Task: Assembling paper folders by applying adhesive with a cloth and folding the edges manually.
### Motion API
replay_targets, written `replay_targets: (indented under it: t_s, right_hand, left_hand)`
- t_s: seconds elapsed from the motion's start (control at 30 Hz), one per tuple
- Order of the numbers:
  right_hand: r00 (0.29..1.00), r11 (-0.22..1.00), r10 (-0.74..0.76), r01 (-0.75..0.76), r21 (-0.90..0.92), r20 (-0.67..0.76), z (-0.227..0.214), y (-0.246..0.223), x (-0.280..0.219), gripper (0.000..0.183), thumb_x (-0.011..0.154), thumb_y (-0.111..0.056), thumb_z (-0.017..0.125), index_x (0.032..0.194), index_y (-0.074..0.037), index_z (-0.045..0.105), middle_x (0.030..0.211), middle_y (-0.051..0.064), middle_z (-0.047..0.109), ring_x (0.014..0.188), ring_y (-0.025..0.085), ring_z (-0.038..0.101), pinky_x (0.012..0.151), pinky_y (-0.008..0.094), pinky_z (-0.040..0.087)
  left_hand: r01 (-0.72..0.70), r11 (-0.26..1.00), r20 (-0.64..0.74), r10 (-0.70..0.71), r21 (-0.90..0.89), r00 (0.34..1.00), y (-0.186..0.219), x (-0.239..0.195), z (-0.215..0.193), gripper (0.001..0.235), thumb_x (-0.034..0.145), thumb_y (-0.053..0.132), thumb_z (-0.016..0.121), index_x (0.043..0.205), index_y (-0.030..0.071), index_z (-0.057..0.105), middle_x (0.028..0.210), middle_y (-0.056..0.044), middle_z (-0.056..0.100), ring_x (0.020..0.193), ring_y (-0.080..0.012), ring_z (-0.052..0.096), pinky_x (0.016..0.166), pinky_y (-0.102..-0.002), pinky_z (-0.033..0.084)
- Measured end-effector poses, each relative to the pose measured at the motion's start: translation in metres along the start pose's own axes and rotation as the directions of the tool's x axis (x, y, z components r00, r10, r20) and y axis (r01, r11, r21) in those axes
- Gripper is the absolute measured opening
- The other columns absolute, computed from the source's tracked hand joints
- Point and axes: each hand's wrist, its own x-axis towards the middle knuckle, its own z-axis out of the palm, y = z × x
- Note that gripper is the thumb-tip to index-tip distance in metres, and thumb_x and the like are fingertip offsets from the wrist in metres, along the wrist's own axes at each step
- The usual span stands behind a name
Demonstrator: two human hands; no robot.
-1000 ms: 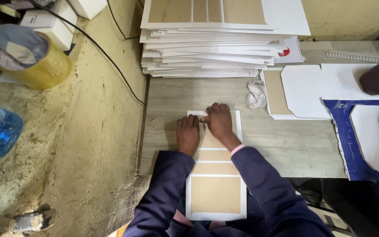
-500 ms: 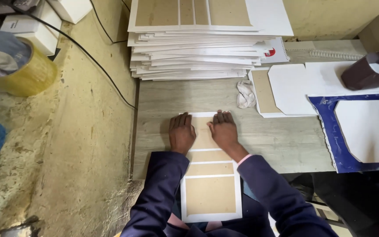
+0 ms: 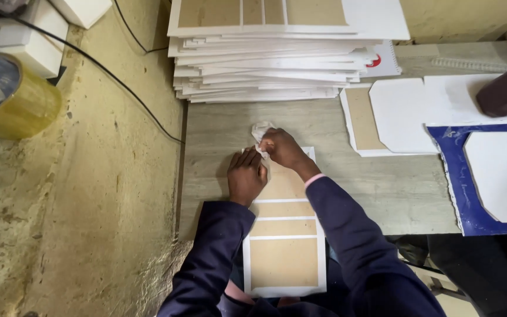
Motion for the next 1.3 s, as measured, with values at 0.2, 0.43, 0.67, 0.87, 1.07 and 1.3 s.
replay_targets:
  t_s: [0.2,0.43,0.67,0.87,1.07,1.3]
  right_hand:
    - [0.989,0.997,-0.039,0.049,-0.068,0.142,-0.077,-0.020,-0.045,0.009,0.090,-0.007,0.080,0.085,-0.005,0.073,0.088,0.016,0.073,0.096,0.047,0.070,0.088,0.055,0.056]
    - [0.976,0.900,0.155,-0.203,-0.386,-0.154,-0.111,0.084,-0.169,0.009,0.098,-0.015,0.076,0.096,-0.006,0.076,0.094,0.018,0.074,0.096,0.043,0.072,0.096,0.051,0.055]
    - [0.875,0.928,0.180,-0.302,-0.216,-0.448,-0.091,0.081,-0.249,0.009,0.096,-0.001,0.071,0.098,-0.009,0.071,0.097,0.015,0.065,0.091,0.038,0.060,0.088,0.049,0.045]
    - [0.897,0.933,0.068,-0.212,-0.291,-0.437,-0.089,0.088,-0.245,0.011,0.094,0.001,0.070,0.098,-0.009,0.067,0.085,0.009,0.065,0.094,0.036,0.060,0.088,0.050,0.044]
    - [0.869,0.924,0.065,-0.238,-0.300,-0.491,-0.078,0.116,-0.252,0.009,0.105,-0.022,0.075,0.106,-0.013,0.072,0.096,0.006,0.070,0.101,0.034,0.069,0.093,0.045,0.049]
    - [0.857,0.939,0.047,-0.213,-0.271,-0.513,-0.077,0.109,-0.255,0.009,0.107,-0.020,0.074,0.107,-0.010,0.072,0.098,0.008,0.070,0.101,0.036,0.068,0.095,0.046,0.047]
  left_hand:
    - [-0.016,0.996,-0.001,0.016,0.088,1.000,-0.010,-0.019,0.016,0.021,0.081,0.017,0.072,0.096,0.016,0.085,0.094,-0.004,0.084,0.091,-0.0225,0.081,0.080,-0.035,0.057]
    - [-0.034,0.993,0.055,0.040,-0.110,0.998,-0.009,-0.087,-0.039,0.028,0.088,0.028,0.078,0.109,0.010,0.083,0.102,-0.013,0.082,0.093,-0.0342,0.079,0.084,-0.046,0.060]
    - [0.911,0.279,0.468,-0.790,-0.302,0.397,0.064,-0.201,-0.124,0.040,0.094,0.043,0.072,0.121,0.015,0.065,0.119,-0.006,0.076,0.104,-0.0196,0.074,0.088,-0.034,0.057]
    - [0.785,-0.434,0.838,-0.512,-0.441,0.188,0.076,-0.147,-0.135,0.033,0.096,0.029,0.074,0.125,0.013,0.074,0.111,-0.003,0.075,0.091,-0.0140,0.065,0.072,-0.031,0.049]
    - [0.705,-0.242,0.709,-0.500,-0.667,0.498,0.067,-0.052,-0.129,0.057,0.085,0.013,0.093,0.134,0.005,0.066,0.086,-0.002,0.069,0.076,-0.0130,0.068,0.067,-0.026,0.060]
    - [0.381,0.773,0.404,-0.178,-0.507,0.898,0.088,0.115,-0.299,0.089,0.094,0.023,0.085,0.169,0.024,0.038,0.069,-0.008,0.064,0.063,-0.0254,0.064,0.066,-0.040,0.057]
